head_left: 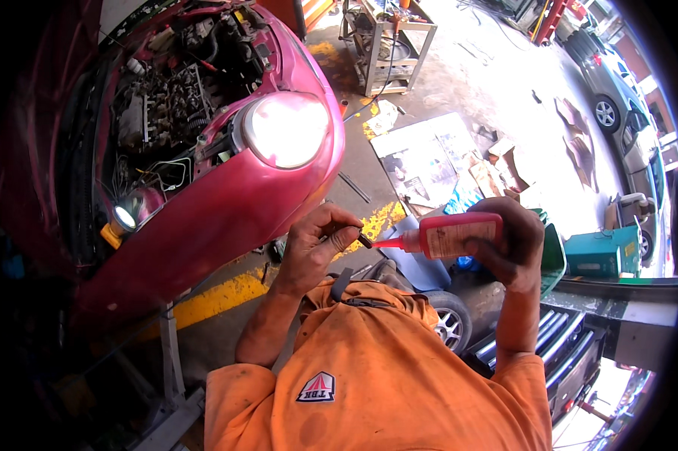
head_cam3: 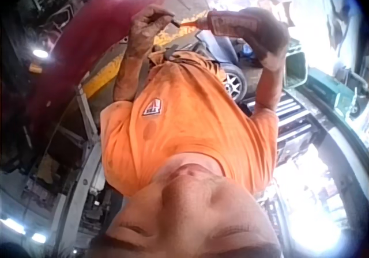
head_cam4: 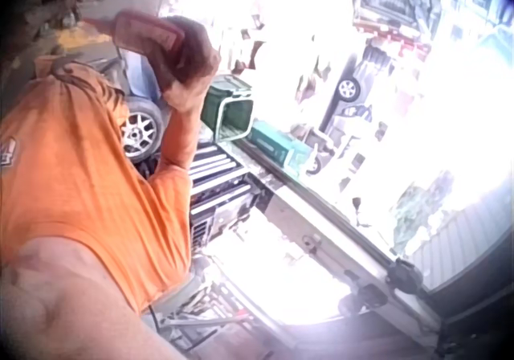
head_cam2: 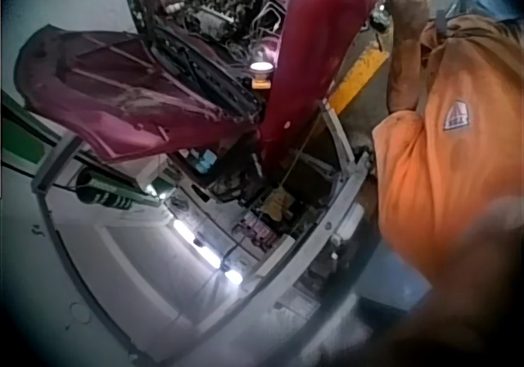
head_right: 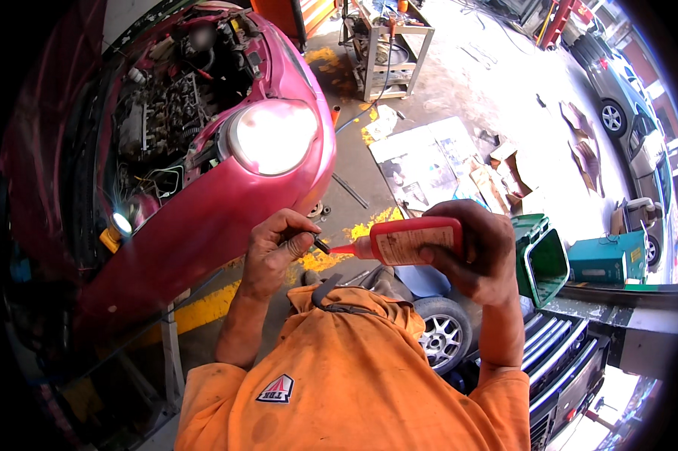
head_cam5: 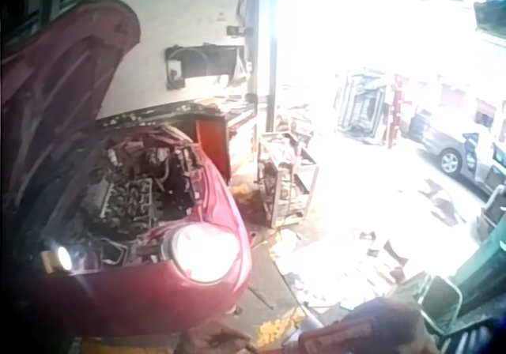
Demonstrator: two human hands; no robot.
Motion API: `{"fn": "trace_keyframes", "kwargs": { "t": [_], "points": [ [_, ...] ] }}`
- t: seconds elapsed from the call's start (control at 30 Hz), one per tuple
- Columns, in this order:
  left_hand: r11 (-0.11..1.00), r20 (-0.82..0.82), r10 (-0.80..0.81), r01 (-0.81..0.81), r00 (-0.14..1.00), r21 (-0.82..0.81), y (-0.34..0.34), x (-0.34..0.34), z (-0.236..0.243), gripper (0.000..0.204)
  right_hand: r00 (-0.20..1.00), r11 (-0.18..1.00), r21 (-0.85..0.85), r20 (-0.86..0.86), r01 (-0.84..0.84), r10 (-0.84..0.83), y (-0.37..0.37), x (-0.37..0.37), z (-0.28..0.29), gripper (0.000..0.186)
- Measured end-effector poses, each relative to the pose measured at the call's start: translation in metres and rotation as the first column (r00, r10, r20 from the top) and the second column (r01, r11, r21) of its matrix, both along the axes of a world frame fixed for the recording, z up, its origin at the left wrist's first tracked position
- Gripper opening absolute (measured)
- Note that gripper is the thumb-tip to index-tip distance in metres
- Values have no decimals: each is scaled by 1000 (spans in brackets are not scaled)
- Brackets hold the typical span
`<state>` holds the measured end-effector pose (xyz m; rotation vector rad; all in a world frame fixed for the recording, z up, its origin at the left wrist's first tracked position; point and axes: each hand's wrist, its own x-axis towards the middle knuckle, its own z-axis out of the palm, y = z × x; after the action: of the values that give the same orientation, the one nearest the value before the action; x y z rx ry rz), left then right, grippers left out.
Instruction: The person applies liquid from a bottle to a bolt, places components onto the engine block, and then uses a socket wrench to tighten bolts on the engine cylinder head assembly.
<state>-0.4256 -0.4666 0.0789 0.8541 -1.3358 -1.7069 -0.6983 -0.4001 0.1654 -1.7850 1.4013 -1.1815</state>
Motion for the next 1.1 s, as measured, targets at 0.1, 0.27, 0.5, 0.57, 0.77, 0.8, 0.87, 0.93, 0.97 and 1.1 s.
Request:
{"fn": "trace_keyframes", "kwargs": {
  "t": [0.1,0.27,0.5,0.57,0.77,0.8,0.87,0.93,0.97,1.1],
  "points": [
    [1000,-10,-2,2,1000,5,1,-1,0,11,986,997,72,161,36,-47,2,2,-4,36],
    [998,-82,16,-12,996,54,3,-3,2,15,888,979,193,435,68,-148,4,-2,-39,42],
    [992,-129,24,-7,991,127,1,7,-1,19,256,916,277,945,-291,-205,9,2,-135,57],
    [986,-165,52,-24,985,166,0,6,-5,19,41,894,161,986,-418,-159,11,13,-149,63],
    [928,-256,349,-295,901,227,-5,-11,-27,15,-5,921,218,973,-324,-232,13,50,-192,52],
    [900,-241,420,-367,875,237,-7,-16,-33,15,45,931,215,976,-295,-211,10,60,-196,50],
    [835,-216,538,-481,815,267,-10,-28,-40,14,82,934,184,983,-307,-166,2,77,-203,45],
    [790,-206,603,-543,770,284,-10,-42,-36,13,80,947,210,977,-243,-197,-6,95,-195,43],
    [764,-198,637,-576,745,289,-11,-47,-32,13,72,953,219,976,-208,-208,-11,103,-189,42],
    [690,-175,722,-714,669,119,-13,-63,-30,13,246,987,121,965,-103,-93,-22,117,-187,39]
  ]
}}
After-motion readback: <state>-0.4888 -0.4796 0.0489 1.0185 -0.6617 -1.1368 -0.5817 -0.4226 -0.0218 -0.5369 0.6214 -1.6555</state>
